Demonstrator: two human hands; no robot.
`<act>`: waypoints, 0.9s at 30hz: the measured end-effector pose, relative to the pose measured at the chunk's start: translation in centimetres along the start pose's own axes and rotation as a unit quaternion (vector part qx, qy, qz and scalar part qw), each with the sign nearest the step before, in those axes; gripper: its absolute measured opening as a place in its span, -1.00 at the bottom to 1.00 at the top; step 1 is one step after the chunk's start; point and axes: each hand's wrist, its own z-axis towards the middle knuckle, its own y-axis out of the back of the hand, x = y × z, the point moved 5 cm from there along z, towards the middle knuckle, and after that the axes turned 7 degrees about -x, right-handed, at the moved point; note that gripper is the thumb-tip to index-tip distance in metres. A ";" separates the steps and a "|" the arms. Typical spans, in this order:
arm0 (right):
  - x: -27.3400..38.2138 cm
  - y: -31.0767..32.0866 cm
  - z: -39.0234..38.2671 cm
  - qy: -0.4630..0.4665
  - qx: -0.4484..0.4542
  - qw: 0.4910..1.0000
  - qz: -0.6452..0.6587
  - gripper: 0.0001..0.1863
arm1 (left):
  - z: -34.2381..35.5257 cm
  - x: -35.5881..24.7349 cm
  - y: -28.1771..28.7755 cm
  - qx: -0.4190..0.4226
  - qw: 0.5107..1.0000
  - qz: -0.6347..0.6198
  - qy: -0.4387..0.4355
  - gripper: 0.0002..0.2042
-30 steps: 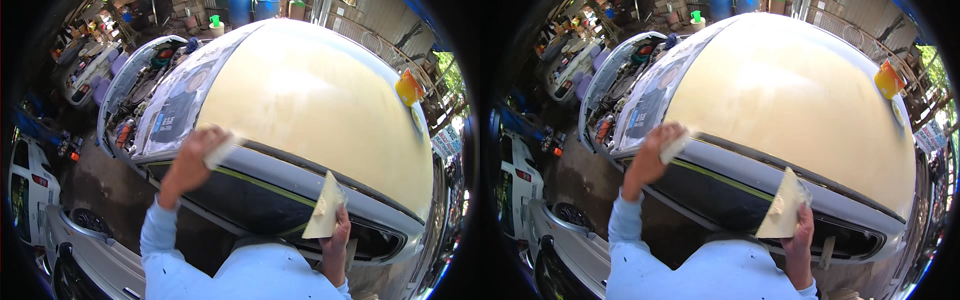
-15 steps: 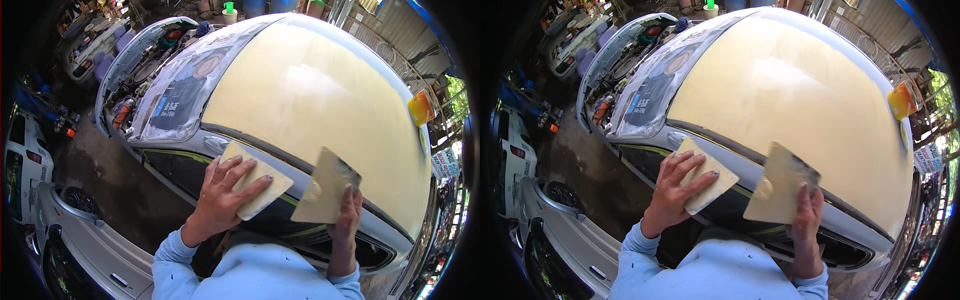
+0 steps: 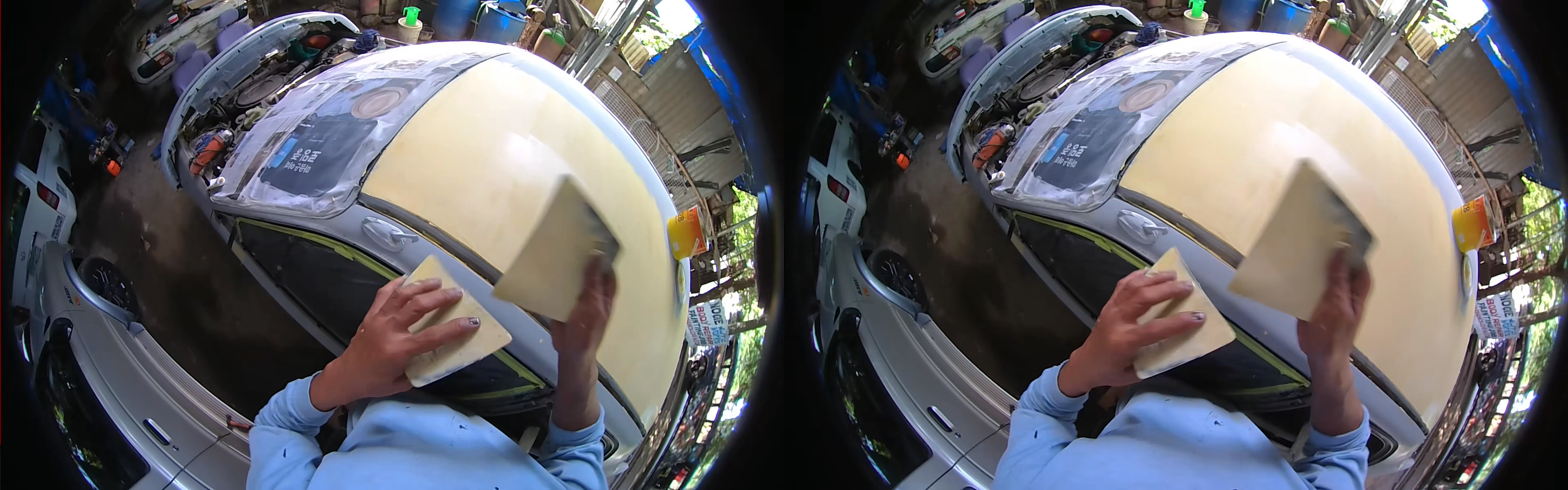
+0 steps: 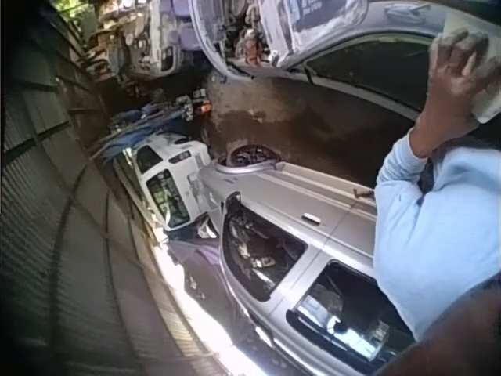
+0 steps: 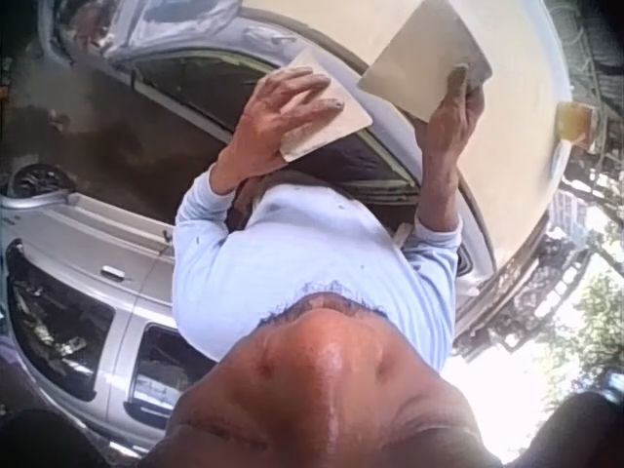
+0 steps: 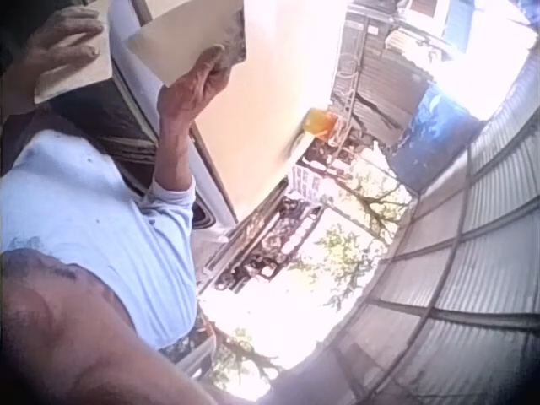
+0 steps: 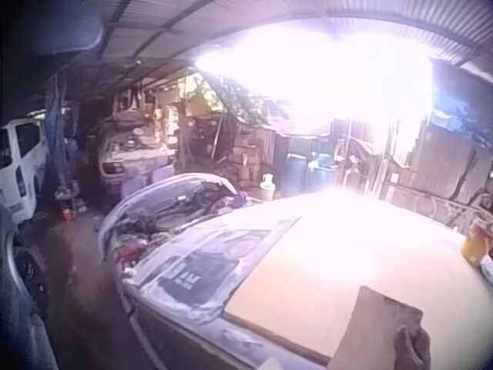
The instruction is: Apply and smooth body filler on a car roof using spatulas.
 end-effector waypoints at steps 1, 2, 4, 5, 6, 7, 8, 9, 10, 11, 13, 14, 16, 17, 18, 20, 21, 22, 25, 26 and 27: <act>0.0 -0.2 0.2 -0.046 -0.033 0.997 0.047 -0.65 | 0.0 0.2 0.6 -0.061 0.996 -0.063 -0.003 -0.35; -1.0 -1.9 -0.4 -0.116 0.040 0.991 0.052 -0.63 | 0.0 0.3 0.7 -0.087 0.992 -0.084 -0.021 -0.33; -2.3 -4.0 -1.2 -0.201 0.075 0.975 0.057 -0.59 | -0.1 1.0 0.7 -0.101 0.994 -0.043 -0.007 -0.32; -2.4 -5.3 -1.4 -0.233 0.150 0.954 0.118 -0.57 | -0.2 1.4 0.4 -0.087 0.996 -0.011 0.006 -0.32; -2.5 -5.4 -1.1 -0.245 0.127 0.956 0.104 -0.57 | -0.3 2.2 0.7 -0.083 0.996 0.027 0.013 -0.29; -2.4 -5.7 -0.7 -0.250 0.130 0.954 0.107 -0.57 | -0.5 2.9 1.4 -0.083 0.995 0.056 0.011 -0.29; -2.3 -5.8 -0.2 -0.258 0.135 0.950 0.113 -0.56 | -0.8 3.8 2.0 -0.070 0.993 0.091 0.023 -0.28; -2.0 -5.8 0.4 -0.242 0.138 0.953 0.118 -0.57 | -1.1 4.6 2.7 -0.065 0.990 0.123 0.034 -0.28; -1.5 -5.7 1.0 -0.230 0.143 0.954 0.125 -0.57 | -1.2 5.2 3.3 -0.066 0.984 0.160 0.038 -0.28; -1.4 -5.6 1.7 -0.221 0.133 0.959 0.118 -0.57 | -1.2 5.7 4.0 -0.077 0.983 0.155 0.059 -0.28; -0.3 -6.1 2.5 -0.120 0.171 0.978 0.020 -0.59 | -0.9 5.8 5.3 -0.130 0.982 0.129 0.046 -0.29; 0.1 -6.5 2.7 -0.031 0.181 0.978 -0.100 -0.60 | -0.6 5.8 5.6 -0.139 0.980 0.132 0.053 -0.26; 0.4 -7.7 2.7 0.095 0.188 0.925 -0.315 -0.64 | 0.6 5.8 4.9 -0.088 0.975 0.190 0.068 -0.24; 0.8 -8.5 2.5 0.156 0.205 0.901 -0.348 -0.66 | 1.2 5.6 4.5 -0.066 0.969 0.225 0.078 -0.22; 0.8 -9.0 2.2 0.153 0.213 0.910 -0.321 -0.67 | 1.7 5.1 4.0 -0.057 0.969 0.229 0.073 -0.25; 0.9 -9.6 2.4 0.163 0.224 0.902 -0.331 -0.68 | 2.8 4.6 2.9 -0.028 0.966 0.244 0.079 -0.30; 0.6 -9.4 2.8 0.118 0.199 0.920 -0.316 -0.69 | 3.3 4.3 2.5 -0.024 0.968 0.239 0.068 -0.29; 0.5 -9.1 3.0 0.106 0.186 0.923 -0.321 -0.69 | 3.6 3.9 2.0 -0.020 0.971 0.231 0.058 -0.28; 0.8 -8.2 3.9 0.094 0.138 0.939 -0.300 -0.70 | 3.6 2.8 0.6 0.013 0.978 0.206 0.023 -0.28; 1.0 -7.9 4.3 0.094 0.123 0.946 -0.287 -0.70 | 3.3 2.5 0.5 0.017 0.979 0.203 0.013 -0.28; 1.6 -7.6 4.7 0.107 0.106 0.958 -0.243 -0.70 | 3.1 2.4 0.2 0.041 0.978 0.202 -0.004 -0.29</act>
